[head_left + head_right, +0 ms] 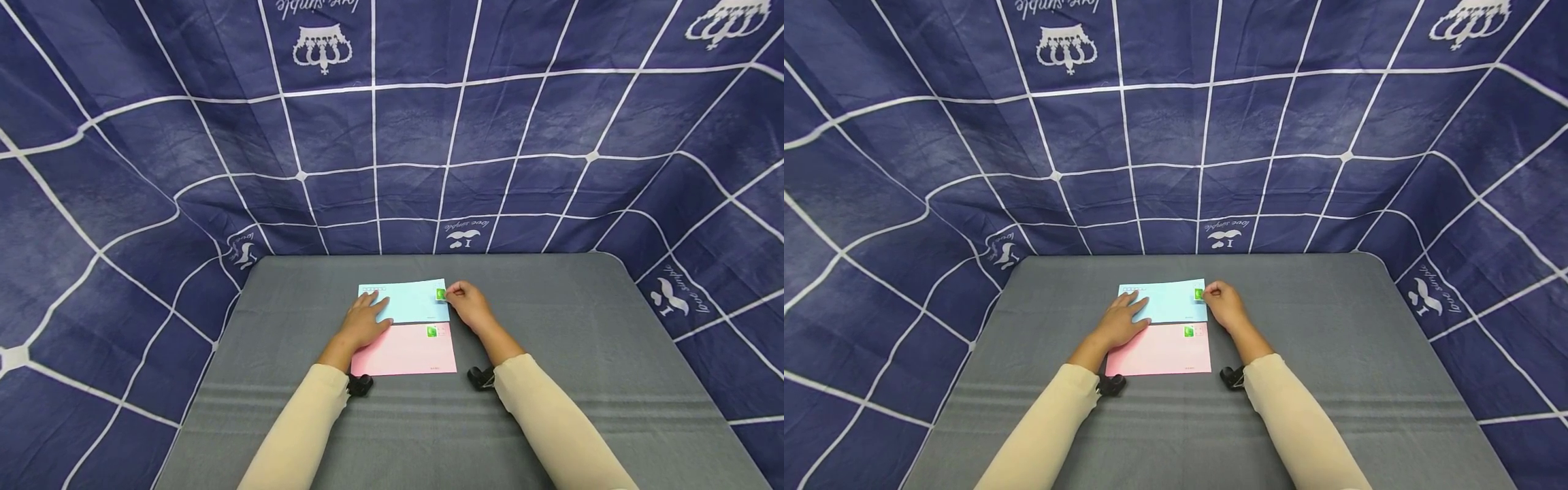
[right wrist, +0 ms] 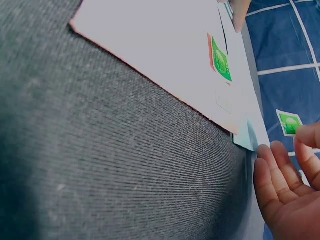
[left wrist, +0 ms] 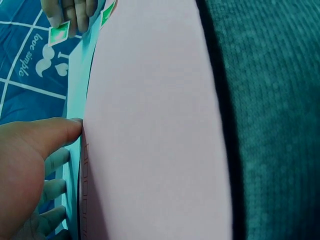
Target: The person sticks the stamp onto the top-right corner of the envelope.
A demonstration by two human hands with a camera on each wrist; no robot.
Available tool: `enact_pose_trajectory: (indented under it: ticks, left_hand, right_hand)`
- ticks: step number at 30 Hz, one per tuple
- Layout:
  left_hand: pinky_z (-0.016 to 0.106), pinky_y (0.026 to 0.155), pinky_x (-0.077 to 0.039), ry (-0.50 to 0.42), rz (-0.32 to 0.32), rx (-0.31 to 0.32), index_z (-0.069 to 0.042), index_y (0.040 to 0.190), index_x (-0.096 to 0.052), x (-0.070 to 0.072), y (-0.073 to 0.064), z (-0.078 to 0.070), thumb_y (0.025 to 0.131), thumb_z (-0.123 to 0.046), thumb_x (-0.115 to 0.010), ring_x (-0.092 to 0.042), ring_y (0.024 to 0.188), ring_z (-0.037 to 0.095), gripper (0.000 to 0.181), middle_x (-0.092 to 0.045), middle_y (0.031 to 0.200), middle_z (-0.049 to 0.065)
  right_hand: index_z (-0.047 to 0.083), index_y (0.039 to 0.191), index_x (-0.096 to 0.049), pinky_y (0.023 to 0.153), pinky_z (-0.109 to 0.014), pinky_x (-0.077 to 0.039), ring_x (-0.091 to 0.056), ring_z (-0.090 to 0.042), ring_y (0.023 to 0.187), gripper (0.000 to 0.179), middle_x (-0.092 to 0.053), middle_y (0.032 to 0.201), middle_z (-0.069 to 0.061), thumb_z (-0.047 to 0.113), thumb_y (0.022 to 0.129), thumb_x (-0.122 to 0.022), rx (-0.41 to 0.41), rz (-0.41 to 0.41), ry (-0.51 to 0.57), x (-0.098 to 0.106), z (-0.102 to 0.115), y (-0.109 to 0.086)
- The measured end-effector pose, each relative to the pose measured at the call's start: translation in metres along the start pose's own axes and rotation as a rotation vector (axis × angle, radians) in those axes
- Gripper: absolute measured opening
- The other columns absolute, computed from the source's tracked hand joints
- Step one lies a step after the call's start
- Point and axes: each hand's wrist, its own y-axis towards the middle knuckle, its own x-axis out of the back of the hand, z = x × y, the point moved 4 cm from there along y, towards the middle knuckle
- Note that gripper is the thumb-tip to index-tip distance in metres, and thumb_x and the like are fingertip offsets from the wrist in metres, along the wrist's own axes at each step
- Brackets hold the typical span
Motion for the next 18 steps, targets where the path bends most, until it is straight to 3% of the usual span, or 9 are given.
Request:
enact_pose_trajectory:
  ticks: [7, 18]
  left_hand:
    - [0.060, 0.123, -0.022, 0.010, -0.003, -0.003, -0.016, 0.154, -0.045, -0.001, 0.002, 0.002, 0.100, -0.041, -0.059, -0.019, 0.156, 0.039, 0.061, -0.028, 0.167, 0.014]
    - [0.059, 0.124, -0.021, 0.001, -0.006, -0.009, -0.016, 0.154, -0.044, -0.002, 0.001, 0.003, 0.100, -0.041, -0.059, -0.019, 0.156, 0.039, 0.062, -0.029, 0.167, 0.014]
  right_hand:
    - [0.006, 0.102, -0.068, 0.080, -0.029, -0.047, -0.064, -0.023, 0.093, 0.016, -0.070, 0.102, -0.012, 0.020, 0.097, -0.062, 0.025, 0.005, -0.009, -0.006, -0.001, 0.009]
    - [0.004, 0.099, -0.068, 0.078, -0.028, -0.045, -0.060, -0.023, 0.088, 0.016, -0.067, 0.095, -0.011, 0.019, 0.096, -0.063, 0.039, -0.003, -0.026, -0.012, 0.000, 0.020]
